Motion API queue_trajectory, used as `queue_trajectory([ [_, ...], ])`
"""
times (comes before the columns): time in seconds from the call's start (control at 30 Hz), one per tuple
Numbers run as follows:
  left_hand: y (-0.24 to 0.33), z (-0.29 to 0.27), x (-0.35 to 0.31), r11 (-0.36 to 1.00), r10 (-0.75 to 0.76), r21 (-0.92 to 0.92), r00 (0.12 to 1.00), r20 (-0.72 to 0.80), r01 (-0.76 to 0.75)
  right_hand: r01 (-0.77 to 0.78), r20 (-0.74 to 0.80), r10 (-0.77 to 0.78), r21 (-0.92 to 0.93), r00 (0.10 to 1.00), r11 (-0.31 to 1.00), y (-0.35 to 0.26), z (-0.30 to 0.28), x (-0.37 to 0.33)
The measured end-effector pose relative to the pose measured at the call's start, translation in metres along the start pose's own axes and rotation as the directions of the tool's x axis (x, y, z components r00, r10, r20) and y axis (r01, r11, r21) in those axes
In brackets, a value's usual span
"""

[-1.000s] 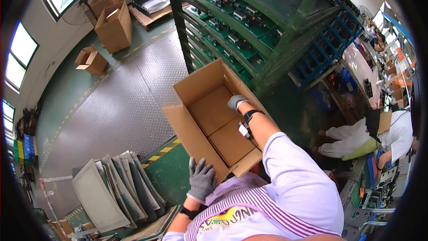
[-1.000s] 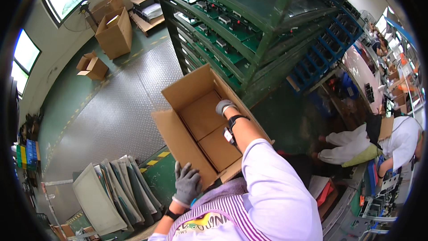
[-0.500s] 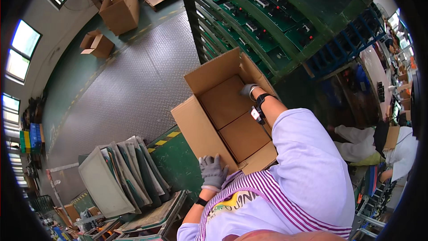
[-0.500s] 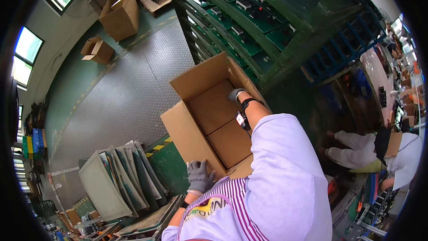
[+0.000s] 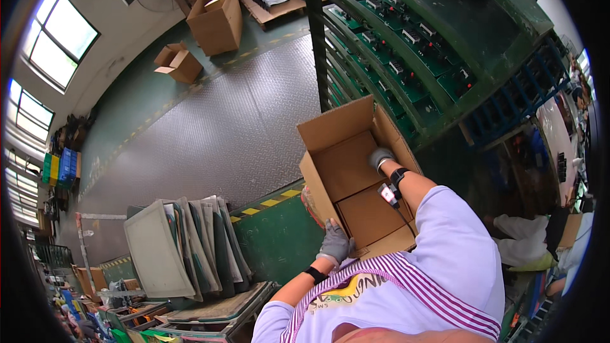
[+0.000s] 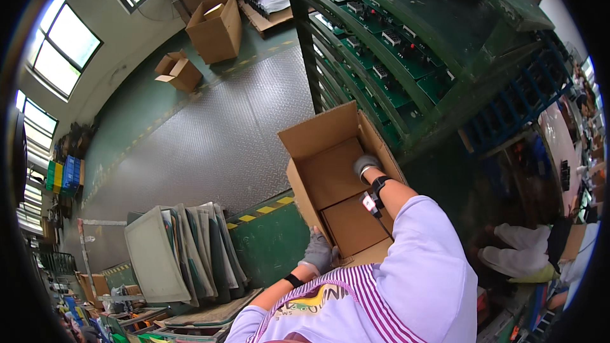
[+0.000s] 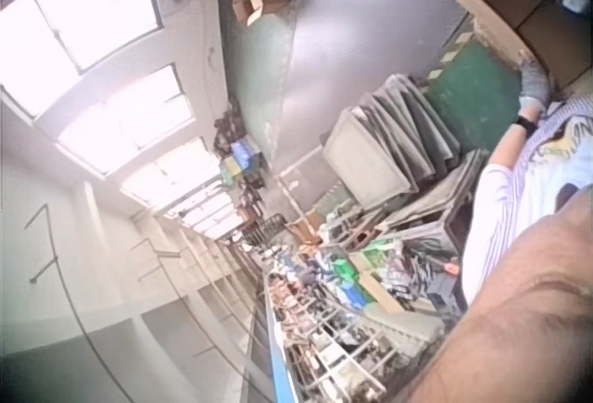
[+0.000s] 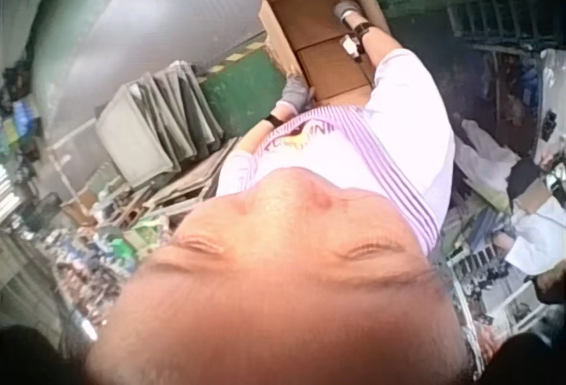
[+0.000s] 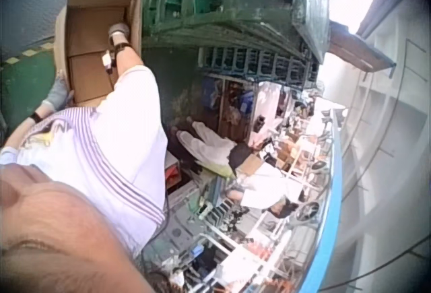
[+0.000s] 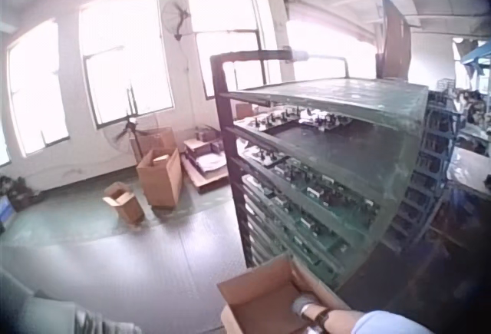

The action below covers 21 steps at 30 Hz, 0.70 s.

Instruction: Manually assemble and secure components onto metal inverter chassis frames using screws and a power driver.

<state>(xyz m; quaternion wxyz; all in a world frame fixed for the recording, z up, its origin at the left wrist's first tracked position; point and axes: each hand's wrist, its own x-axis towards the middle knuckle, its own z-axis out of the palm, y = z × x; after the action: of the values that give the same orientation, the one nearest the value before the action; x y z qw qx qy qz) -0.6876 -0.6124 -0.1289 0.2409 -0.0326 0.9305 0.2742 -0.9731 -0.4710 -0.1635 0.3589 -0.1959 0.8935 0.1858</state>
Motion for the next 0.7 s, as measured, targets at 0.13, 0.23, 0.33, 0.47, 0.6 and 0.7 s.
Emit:
queue_trajectory([
  [0.13, -0.007, 0.015, 0.005, 0.989, 0.144, 0.020, 0.985, -0.094, -0.143, -0.116, -0.290, 0.445, 0.716, 0.847, 0.688, -0.001, -0.044, -0.091],
  [0.23, -0.011, 0.022, 0.004, 0.988, 0.154, 0.015, 0.984, -0.088, -0.153, 0.217, -0.597, 0.276, 0.622, 0.753, 0.753, -0.028, -0.045, -0.139],
  [0.33, -0.014, 0.022, 0.003, 0.991, 0.134, -0.005, 0.986, -0.098, -0.136, 0.351, -0.665, 0.325, 0.673, 0.673, 0.651, -0.044, -0.049, -0.148],
  [0.47, -0.010, 0.015, 0.004, 0.993, 0.097, -0.058, 0.991, -0.090, -0.103, 0.158, -0.308, 0.313, 0.892, 0.898, 0.424, -0.032, -0.070, -0.137],
  [0.6, -0.006, -0.002, -0.004, 0.995, 0.047, -0.093, 0.999, 0.011, -0.045, 0.129, -0.285, 0.299, 0.883, 0.911, 0.451, -0.034, -0.084, -0.164],
  [0.7, -0.013, -0.037, -0.017, 0.996, 0.008, -0.093, 0.998, 0.061, -0.002, 0.166, -0.266, 0.386, 0.947, 0.883, 0.274, -0.016, -0.083, -0.223],
])
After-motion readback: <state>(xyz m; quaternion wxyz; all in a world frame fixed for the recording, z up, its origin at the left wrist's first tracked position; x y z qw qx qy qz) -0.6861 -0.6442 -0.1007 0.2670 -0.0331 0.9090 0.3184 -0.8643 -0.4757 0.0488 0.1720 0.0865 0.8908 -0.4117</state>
